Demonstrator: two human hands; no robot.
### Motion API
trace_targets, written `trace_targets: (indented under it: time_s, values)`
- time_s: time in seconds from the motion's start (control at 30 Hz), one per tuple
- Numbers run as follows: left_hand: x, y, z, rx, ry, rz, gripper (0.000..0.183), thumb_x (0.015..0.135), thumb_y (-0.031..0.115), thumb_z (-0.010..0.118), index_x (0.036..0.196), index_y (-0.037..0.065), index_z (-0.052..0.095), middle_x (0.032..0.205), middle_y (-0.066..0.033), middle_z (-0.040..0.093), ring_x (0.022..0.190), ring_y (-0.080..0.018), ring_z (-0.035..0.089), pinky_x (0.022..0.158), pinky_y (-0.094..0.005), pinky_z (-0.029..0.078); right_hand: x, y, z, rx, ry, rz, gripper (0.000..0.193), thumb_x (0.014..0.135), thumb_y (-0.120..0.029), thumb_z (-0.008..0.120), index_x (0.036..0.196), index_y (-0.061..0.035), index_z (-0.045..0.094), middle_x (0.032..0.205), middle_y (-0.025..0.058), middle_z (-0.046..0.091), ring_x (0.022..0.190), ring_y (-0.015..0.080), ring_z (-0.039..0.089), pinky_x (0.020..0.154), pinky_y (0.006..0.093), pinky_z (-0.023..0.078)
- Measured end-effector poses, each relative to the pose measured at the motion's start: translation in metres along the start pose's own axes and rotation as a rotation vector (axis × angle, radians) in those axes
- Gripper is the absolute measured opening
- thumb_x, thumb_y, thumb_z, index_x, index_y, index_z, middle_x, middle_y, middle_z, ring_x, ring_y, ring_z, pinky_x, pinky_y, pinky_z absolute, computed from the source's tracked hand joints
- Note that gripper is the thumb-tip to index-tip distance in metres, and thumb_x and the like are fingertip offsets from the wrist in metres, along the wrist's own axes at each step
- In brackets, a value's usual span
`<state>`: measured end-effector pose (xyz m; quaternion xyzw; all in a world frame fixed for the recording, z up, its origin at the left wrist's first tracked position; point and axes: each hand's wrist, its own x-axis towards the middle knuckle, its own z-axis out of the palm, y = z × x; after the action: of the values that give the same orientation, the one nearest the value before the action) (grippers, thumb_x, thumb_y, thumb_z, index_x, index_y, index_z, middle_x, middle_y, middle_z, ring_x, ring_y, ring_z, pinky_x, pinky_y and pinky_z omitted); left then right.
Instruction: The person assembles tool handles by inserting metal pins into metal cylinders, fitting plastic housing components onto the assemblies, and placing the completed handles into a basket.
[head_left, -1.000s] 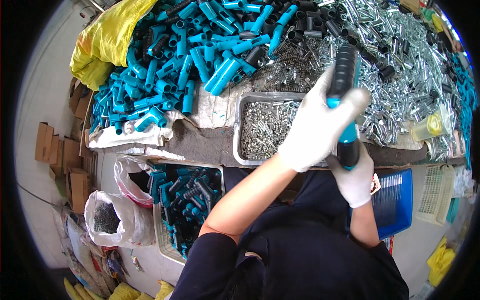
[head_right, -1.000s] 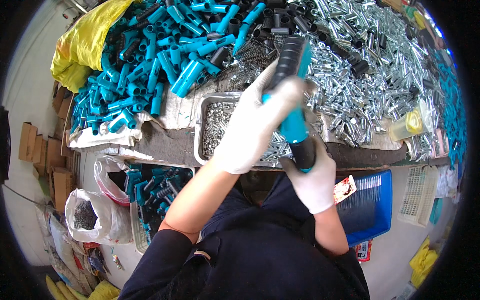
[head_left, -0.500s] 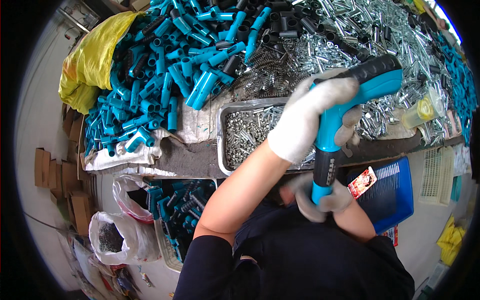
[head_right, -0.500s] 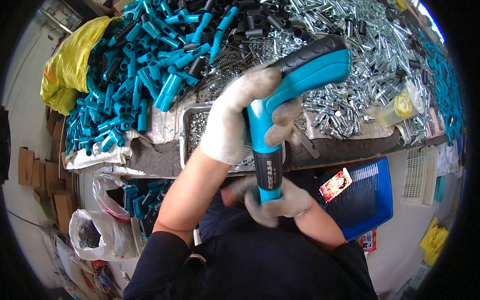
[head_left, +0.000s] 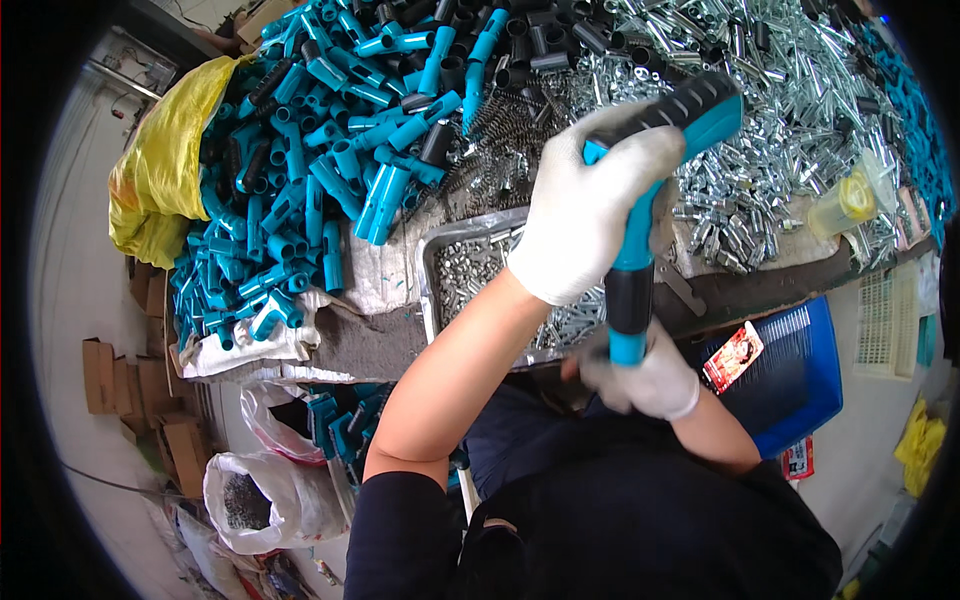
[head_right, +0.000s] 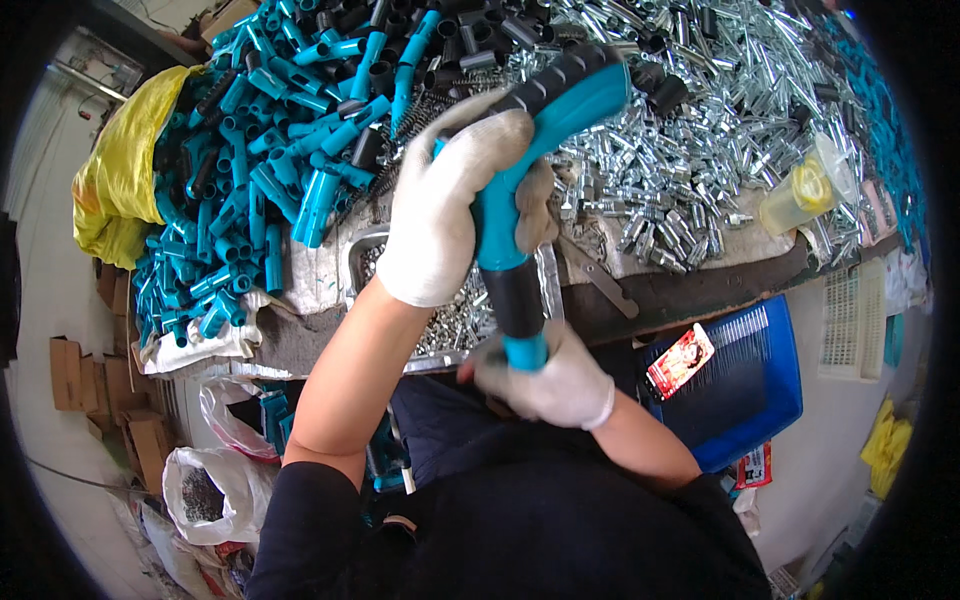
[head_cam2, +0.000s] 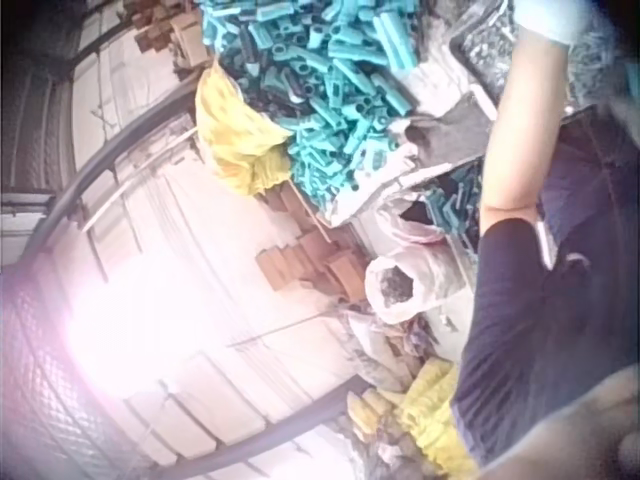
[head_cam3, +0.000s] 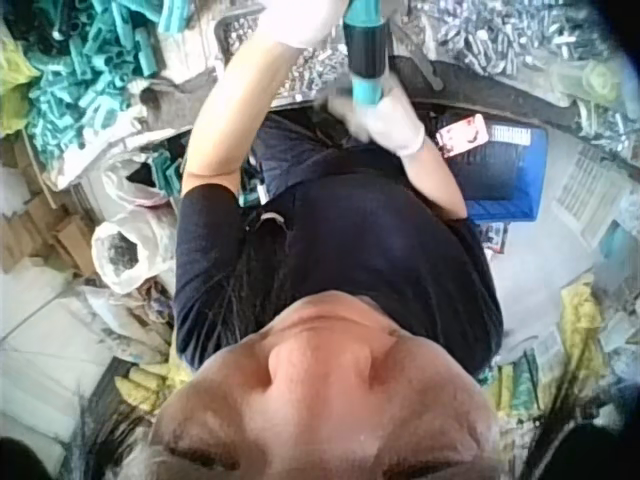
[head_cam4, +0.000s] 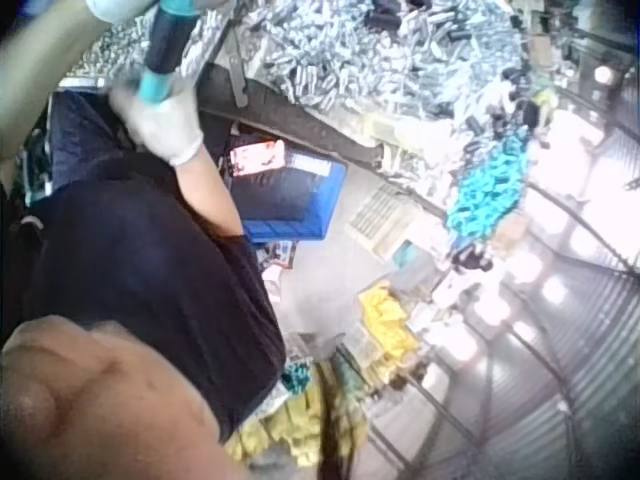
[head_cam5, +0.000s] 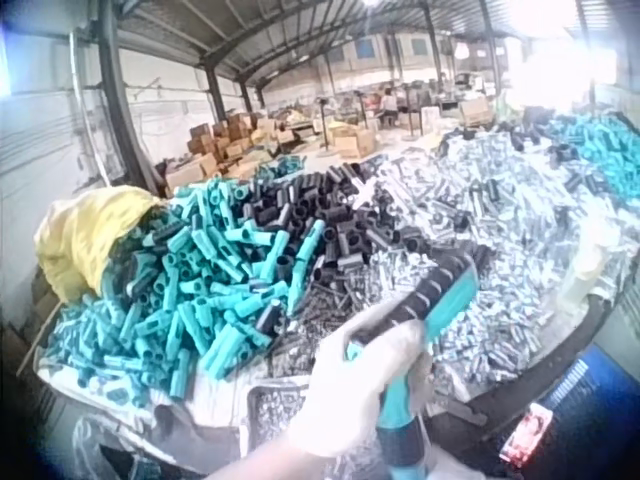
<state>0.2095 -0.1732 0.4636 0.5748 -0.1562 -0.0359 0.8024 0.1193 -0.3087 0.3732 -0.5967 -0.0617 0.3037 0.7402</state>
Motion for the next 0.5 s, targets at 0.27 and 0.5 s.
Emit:
trace_targets:
  time_s: [0.27,0.5]
  values:
    - [0.041,0.001,-0.15,1.942,-0.102,-0.339,0.028,0.087,0.036,0.059,0.094,0.014,0.076,0.085,-0.0133,0.071,0.082,-0.0323,0.068,0.074,-0.0411,0.055,-0.01,0.015,-0.054,0.419,-0.065,-0.259,0.015,0.088,-0.012,0.065,0.088,0.0033,0.065,0.07,0.01,0.058,0.057,0.0152,0.057,0.053,0.0278,0.044]
    - [0.062,-0.05,-0.213,2.197,-0.217,-0.143,0.021,0.075,0.012,0.059,0.089,0.017,0.073,0.083,-0.0132,0.07,0.082,-0.0321,0.069,0.073,-0.0433,0.055,0.007,0.016,-0.051,0.012,-0.04,-0.518,0.041,0.092,-0.032,0.06,0.104,0.0059,0.068,0.099,0.0164,0.06,0.077,0.0173,0.059,0.072,0.0286,0.046]
